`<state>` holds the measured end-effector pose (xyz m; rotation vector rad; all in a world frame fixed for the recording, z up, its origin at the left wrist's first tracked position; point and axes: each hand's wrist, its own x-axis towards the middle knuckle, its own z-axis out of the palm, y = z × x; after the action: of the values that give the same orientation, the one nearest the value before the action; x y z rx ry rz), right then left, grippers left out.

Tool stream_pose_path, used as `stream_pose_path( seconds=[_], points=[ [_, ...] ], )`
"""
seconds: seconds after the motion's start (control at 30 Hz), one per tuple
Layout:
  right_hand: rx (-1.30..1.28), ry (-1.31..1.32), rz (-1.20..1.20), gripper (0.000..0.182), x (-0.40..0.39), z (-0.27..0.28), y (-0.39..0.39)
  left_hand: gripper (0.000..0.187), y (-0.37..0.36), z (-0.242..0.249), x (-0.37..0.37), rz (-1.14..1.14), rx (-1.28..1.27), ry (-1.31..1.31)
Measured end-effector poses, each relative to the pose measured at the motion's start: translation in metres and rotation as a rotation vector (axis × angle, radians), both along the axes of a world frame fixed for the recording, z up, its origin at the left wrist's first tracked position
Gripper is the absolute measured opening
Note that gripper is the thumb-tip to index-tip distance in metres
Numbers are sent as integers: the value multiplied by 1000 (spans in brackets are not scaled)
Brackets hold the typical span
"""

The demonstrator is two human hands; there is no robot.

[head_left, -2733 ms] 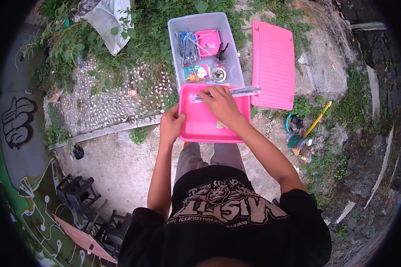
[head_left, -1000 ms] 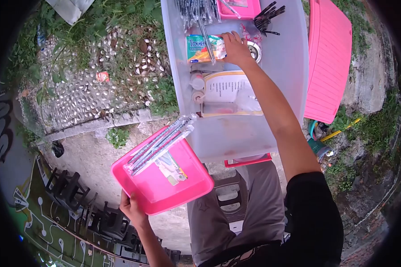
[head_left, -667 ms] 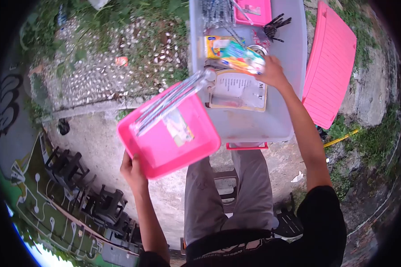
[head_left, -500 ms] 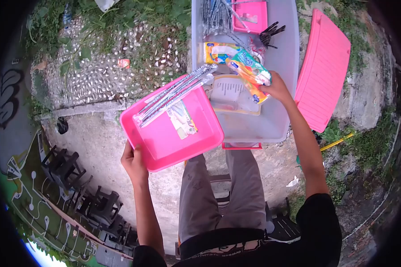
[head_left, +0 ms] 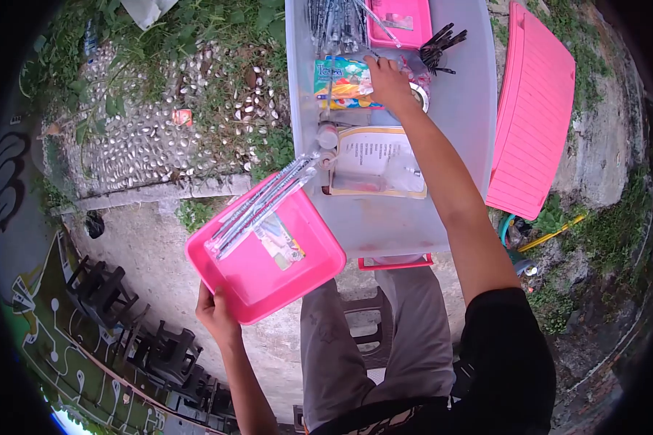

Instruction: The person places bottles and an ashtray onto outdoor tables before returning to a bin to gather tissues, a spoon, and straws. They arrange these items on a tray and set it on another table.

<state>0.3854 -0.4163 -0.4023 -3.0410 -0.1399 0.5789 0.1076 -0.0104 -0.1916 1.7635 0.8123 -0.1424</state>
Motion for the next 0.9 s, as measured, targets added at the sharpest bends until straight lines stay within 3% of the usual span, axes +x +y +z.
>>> stream_pose_path(
  seconds=[0.1,0.2,0.27,0.3,0.4,0.43,0.57,0.73,0.9],
  points=[
    [64,-27,-86,92,-9,1,9,33,-5,-1,-1,-16,10,37],
    [-82,-217,32,85,-20,-14,17,33,-22,2,4,11,12,46],
    [-43,-185,46,70,-20,-30,19,33,-25,1,6,15,-14,38],
    [-24,-266,60,48,-19,-37,18,33,-27,3,9,28,-30,55],
    [32,-271,77,35,-17,-43,15,33,-25,3,12,-6,-16,53],
    [50,-385,111,29,-19,-40,12,33,-25,4,12,-8,-20,62],
    [119,-283,25,26,-13,15,-3,33,-25,8,22,-24,16,26],
    [583,-297,-350,28,-19,70,-22,32,-26,31,43,-42,-15,46],
    [636,-305,-233,31,-18,68,-29,32,-41,32,58,-39,-72,-50]
  ],
)
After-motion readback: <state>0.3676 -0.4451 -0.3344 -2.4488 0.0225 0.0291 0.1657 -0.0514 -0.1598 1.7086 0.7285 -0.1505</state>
